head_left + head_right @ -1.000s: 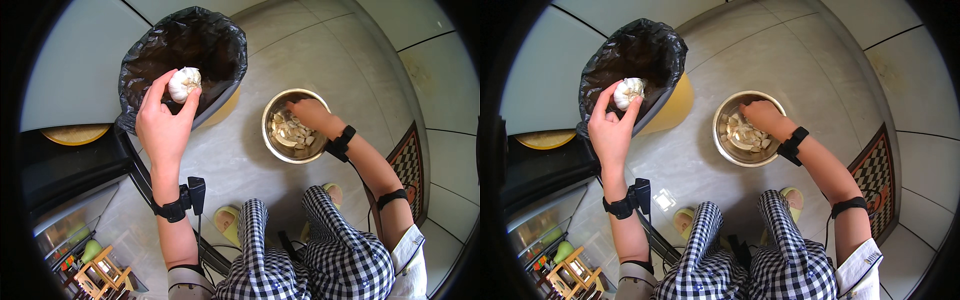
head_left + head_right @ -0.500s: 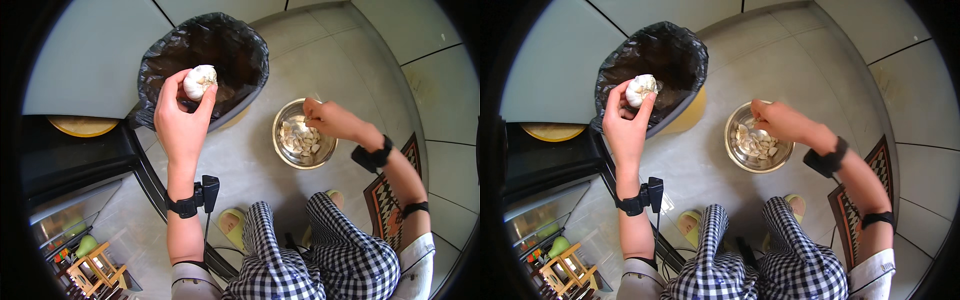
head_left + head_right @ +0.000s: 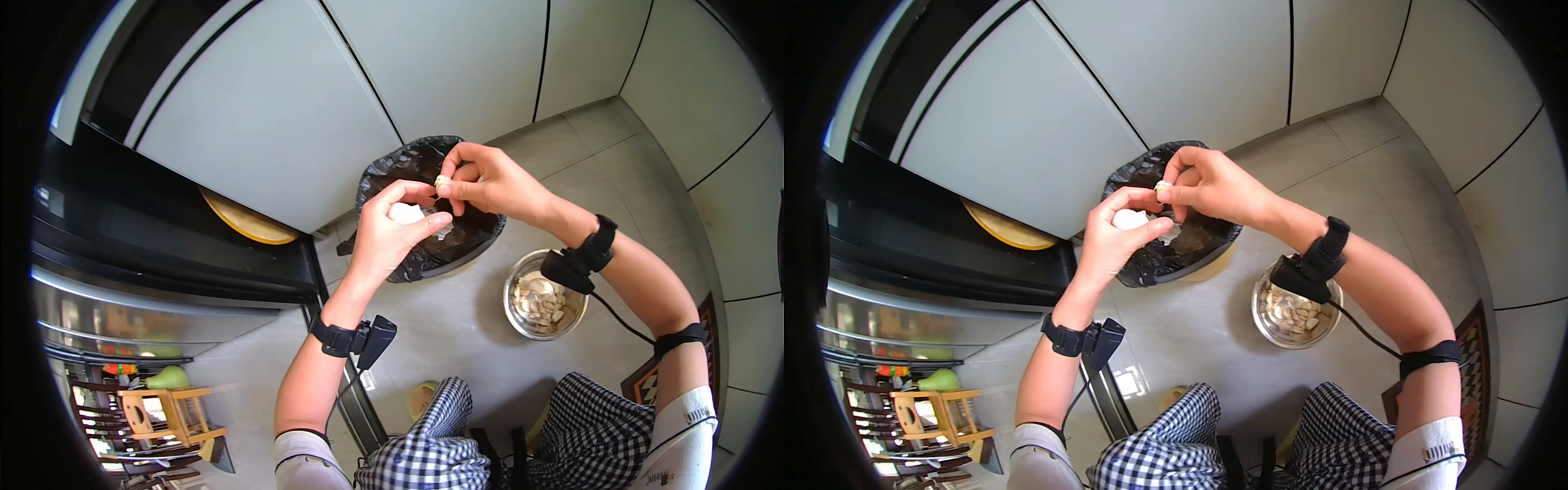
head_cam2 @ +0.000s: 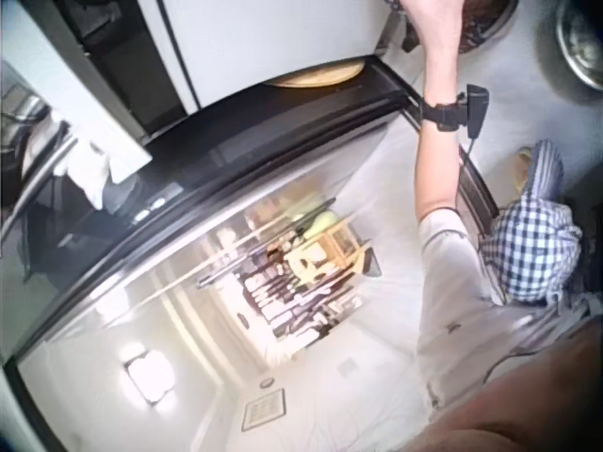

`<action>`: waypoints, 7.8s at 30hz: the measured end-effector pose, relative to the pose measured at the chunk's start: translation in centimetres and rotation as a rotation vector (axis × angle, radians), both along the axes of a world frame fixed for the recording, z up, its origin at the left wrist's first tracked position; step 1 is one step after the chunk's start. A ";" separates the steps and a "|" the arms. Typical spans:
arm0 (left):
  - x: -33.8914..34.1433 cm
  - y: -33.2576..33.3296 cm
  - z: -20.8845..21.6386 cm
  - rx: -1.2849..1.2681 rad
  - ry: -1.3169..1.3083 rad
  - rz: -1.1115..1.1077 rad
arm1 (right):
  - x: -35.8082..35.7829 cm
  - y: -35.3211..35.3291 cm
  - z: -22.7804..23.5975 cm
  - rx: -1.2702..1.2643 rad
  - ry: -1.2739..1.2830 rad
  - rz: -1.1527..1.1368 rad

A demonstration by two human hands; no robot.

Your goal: The person is peeling cloves of garlic over a trash can and placing the peeled cloves into a metal bowl.

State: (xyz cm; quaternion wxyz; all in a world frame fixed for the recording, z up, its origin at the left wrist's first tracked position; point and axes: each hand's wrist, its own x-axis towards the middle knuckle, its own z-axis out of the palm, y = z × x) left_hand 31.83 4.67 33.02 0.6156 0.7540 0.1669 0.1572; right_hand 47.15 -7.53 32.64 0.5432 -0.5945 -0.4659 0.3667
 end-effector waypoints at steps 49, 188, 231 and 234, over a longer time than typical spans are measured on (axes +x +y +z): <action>0.4 -0.4 -3.0 0.825 -0.238 0.288 | -1.2 -0.7 -2.4 0.202 -0.254 -0.272; 1.5 -0.2 -4.5 0.504 -0.140 0.280 | -0.5 -1.7 -3.8 -0.043 0.342 0.003; 1.2 -0.6 -4.2 0.878 -0.088 0.424 | -0.7 -1.8 -3.4 0.058 0.361 -0.107; 1.3 -0.5 -4.2 0.674 -0.163 0.365 | -0.5 -2.1 -3.5 0.048 0.363 -0.102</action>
